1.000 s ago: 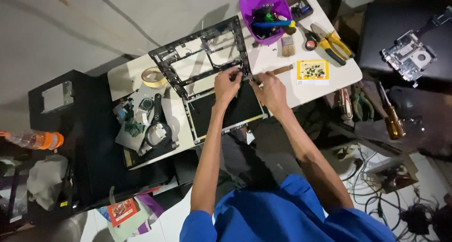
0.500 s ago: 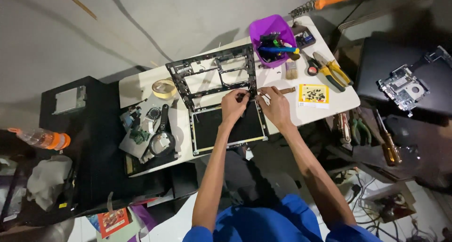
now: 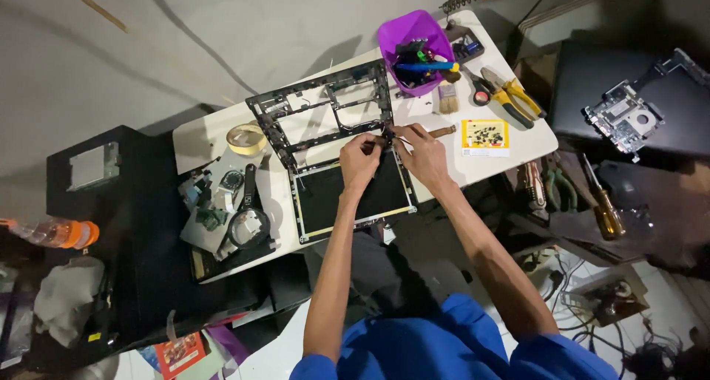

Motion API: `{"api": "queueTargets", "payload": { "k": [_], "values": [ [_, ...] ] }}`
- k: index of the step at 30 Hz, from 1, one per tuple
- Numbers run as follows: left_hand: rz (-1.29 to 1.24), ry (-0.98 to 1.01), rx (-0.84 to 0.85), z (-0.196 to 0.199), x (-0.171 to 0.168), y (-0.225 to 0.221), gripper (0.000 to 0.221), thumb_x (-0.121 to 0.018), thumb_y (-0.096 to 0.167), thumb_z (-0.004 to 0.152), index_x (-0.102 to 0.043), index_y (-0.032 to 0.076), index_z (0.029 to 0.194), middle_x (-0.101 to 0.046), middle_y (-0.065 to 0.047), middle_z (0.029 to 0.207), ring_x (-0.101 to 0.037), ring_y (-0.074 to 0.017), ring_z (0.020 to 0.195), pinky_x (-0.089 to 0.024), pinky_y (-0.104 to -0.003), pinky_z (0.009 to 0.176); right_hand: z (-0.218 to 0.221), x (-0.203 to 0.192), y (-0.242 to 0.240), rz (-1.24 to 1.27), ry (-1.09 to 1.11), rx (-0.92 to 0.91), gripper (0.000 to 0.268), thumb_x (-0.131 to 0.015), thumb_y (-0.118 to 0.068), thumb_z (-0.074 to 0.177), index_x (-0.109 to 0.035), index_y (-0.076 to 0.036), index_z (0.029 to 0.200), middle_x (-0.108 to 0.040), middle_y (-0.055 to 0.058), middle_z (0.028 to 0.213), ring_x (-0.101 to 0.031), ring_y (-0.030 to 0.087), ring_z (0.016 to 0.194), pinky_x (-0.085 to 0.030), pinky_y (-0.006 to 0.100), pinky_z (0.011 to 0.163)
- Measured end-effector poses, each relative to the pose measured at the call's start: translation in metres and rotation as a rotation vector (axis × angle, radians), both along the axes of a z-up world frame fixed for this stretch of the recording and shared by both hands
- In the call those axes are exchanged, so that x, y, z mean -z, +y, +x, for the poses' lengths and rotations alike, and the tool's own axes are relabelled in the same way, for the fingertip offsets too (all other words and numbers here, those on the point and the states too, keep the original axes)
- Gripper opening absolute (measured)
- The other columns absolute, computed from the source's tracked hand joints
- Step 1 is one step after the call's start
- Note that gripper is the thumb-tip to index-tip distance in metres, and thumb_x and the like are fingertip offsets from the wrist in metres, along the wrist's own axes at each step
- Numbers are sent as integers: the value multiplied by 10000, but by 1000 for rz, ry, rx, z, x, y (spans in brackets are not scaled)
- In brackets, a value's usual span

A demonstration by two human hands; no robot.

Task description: Routing and securing internal laptop cables through the hinge and screen frame

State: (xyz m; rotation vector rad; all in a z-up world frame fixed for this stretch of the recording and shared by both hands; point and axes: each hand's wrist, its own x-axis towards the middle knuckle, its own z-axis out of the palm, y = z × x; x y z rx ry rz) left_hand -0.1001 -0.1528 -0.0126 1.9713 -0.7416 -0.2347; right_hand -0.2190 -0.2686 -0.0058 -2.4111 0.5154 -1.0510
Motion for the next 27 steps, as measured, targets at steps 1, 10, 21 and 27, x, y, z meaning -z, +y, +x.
{"api": "queueTargets", "payload": {
  "k": [1, 10, 21, 27],
  "values": [
    [-6, 4, 0, -1, -2, 1, 175, -690, 79, 904, -774, 55, 1056, -772, -193, 917, -759, -398, 909, -624, -489, 775, 1, 1, -1, 10, -6, -3, 229, -751, -206, 923, -734, -276, 1141, -680, -26, 951, -743, 287, 836, -621, 431, 626],
    [30, 30, 43, -9, -14, 5, 200, -674, 73, 928, -766, 30, 1101, -765, -224, 959, -751, -425, 954, -627, -524, 788, 2, 13, -6, 122, -15, -22, 190, -764, -173, 904, -725, -226, 1082, -702, 28, 968, -735, 347, 832, -611, 467, 659],
    [48, 3, 236, -9, 14, 7, 196, -712, 113, 860, -794, 110, 1037, -763, -142, 955, -748, -386, 960, -628, -462, 825, -37, 17, 3, 237, 74, -26, 177, -750, -102, 946, -725, -106, 1121, -756, 146, 999, -720, 403, 752, -599, 460, 618],
    [-10, 14, 335, -21, 1, 12, 189, -679, 45, 893, -795, 61, 1041, -747, -191, 936, -735, -380, 938, -606, -436, 796, -58, 15, 9, 353, 2, -65, 144, -731, -68, 1002, -734, -60, 1146, -762, 168, 1017, -702, 326, 647, -571, 419, 557]
  ]
}}
